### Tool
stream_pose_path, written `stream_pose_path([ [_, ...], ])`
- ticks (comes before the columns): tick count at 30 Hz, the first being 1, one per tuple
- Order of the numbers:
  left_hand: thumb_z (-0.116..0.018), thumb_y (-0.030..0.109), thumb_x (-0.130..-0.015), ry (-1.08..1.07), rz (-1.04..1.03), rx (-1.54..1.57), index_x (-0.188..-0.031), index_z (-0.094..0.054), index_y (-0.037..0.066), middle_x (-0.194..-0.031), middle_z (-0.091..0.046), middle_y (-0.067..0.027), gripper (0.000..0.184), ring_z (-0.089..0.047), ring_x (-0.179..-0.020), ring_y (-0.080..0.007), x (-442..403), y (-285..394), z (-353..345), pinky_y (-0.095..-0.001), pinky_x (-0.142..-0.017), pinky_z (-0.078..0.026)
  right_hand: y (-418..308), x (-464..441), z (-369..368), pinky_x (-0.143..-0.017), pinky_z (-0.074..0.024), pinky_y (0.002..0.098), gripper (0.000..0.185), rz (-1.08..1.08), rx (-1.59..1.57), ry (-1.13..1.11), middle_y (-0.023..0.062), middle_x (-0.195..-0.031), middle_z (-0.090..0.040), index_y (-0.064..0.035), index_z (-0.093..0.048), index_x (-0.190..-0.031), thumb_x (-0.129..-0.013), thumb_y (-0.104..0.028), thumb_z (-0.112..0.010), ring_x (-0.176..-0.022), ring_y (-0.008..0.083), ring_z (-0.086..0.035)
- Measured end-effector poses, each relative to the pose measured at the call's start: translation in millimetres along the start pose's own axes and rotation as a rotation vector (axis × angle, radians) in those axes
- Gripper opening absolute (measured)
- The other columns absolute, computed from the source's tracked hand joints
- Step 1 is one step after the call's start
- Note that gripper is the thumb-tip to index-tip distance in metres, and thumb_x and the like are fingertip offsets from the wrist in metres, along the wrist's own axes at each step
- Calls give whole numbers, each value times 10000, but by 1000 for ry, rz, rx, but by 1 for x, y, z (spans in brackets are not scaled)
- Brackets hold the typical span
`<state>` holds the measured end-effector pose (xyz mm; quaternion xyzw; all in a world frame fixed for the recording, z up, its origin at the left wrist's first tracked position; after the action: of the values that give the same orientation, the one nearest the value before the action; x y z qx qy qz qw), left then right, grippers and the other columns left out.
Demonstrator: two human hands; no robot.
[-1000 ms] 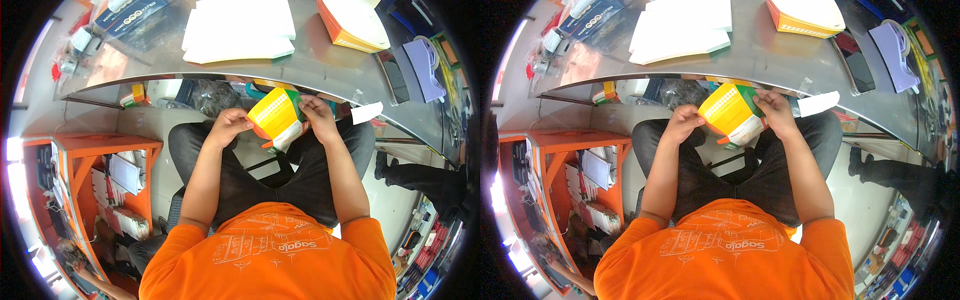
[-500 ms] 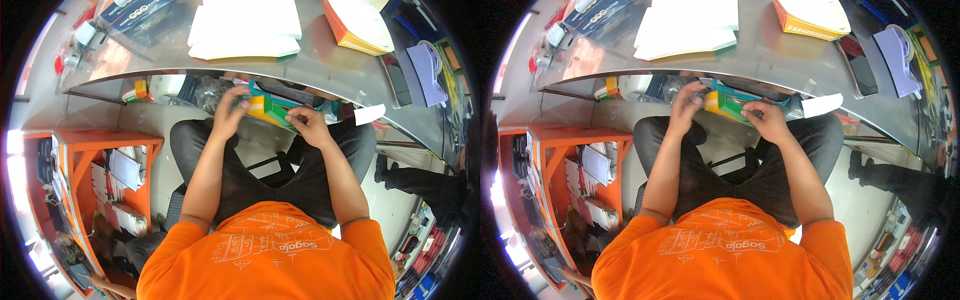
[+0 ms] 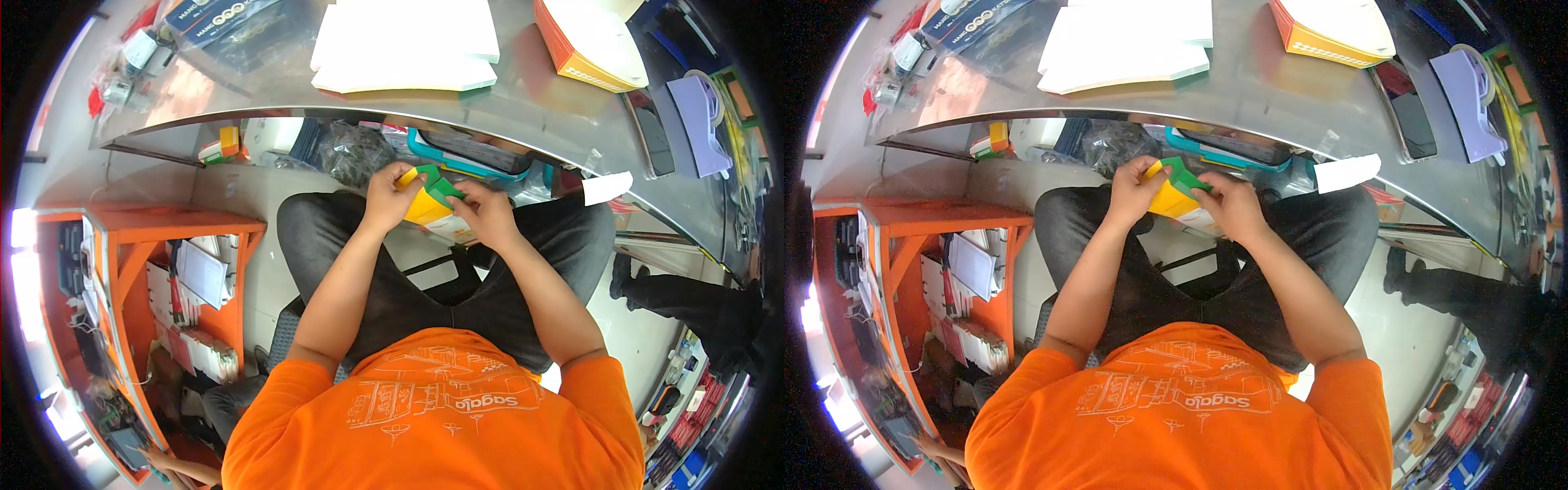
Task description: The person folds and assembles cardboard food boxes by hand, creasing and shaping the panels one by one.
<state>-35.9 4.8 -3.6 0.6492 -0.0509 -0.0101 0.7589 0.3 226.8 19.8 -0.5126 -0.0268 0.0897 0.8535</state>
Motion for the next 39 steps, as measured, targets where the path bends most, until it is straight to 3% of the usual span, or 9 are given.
stream_pose_path([
  [3, -793, 71, -928, 3, -82, -128, -983, -745, -11, -875, -752, -40, 110, -654, -794, -77, 2, -3, 1, -266, -731, -532, -9, 4, -6, -662, -586, 392, 188, 157, 66, -24, 137, -1007, -739, -40, -745, -1063, -940, -172, -796, -736, 303, -735],
  [6, -792, 54, -911, -106, -21, -186, -1006, -761, -21, -906, -771, -58, 125, -682, -821, -88, 8, 8, -2, -270, -749, -547, -13, 7, -9, -682, -597, 408, 165, 227, 171, 4, 120, -1008, -734, -63, -753, -1059, -937, -167, -795, -758, 326, -734],
  [9, -795, 56, -914, -186, -19, -3, -1047, -778, -19, -927, -784, -69, 153, -695, -830, -94, 8, 4, -8, -271, -757, -554, -19, 6, -3, -697, -605, 416, 146, 267, 157, 58, 110, -1011, -733, -80, -759, -1057, -935, -154, -791, -776, 338, -736],
  [12, -783, 50, -930, -239, 23, -120, -1090, -791, -8, -961, -792, -70, 171, -701, -852, -99, 9, 18, -5, -272, -782, -559, -18, 5, -2, -698, -610, 417, 131, 347, 178, 75, 103, -1018, -744, -80, -764, -1039, -930, -147, -793, -795, 328, -748],
  [18, -738, 33, -961, -261, 22, 32, -1147, -802, 0, -1020, -795, -75, 199, -709, -900, -108, 9, 13, -3, -271, -843, -563, -20, 8, -2, -687, -618, 404, 103, 321, 212, 207, 69, -1022, -761, -97, -773, -994, -893, -99, -793, -826, 313, -764],
  [27, -737, 29, -917, -297, -76, -75, -1135, -815, 18, -973, -763, -120, 232, -729, -868, -155, 9, 23, 0, -297, -789, -572, -22, 10, -3, -689, -621, 401, 111, 359, 248, 219, 64, -1023, -757, -97, -770, -985, -877, -76, -784, -818, 308, -762],
  [39, -766, 97, -816, -309, -146, -147, -1089, -809, 5, -882, -756, -174, 291, -751, -778, -244, 7, 15, -2, -344, -730, -583, -24, 19, -12, -667, -616, 414, 86, 230, 339, 234, 64, -978, -760, -116, -760, -949, -866, -94, -759, -787, 318, -760],
])
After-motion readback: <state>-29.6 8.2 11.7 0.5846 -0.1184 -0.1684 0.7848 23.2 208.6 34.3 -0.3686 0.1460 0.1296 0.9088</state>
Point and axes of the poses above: each hand's wrist, its own x-axis away from the middle knuckle, its own z-axis out of the back of the hand, y = z × x, the point moved 2 cm from there along -x, towards the middle knuckle
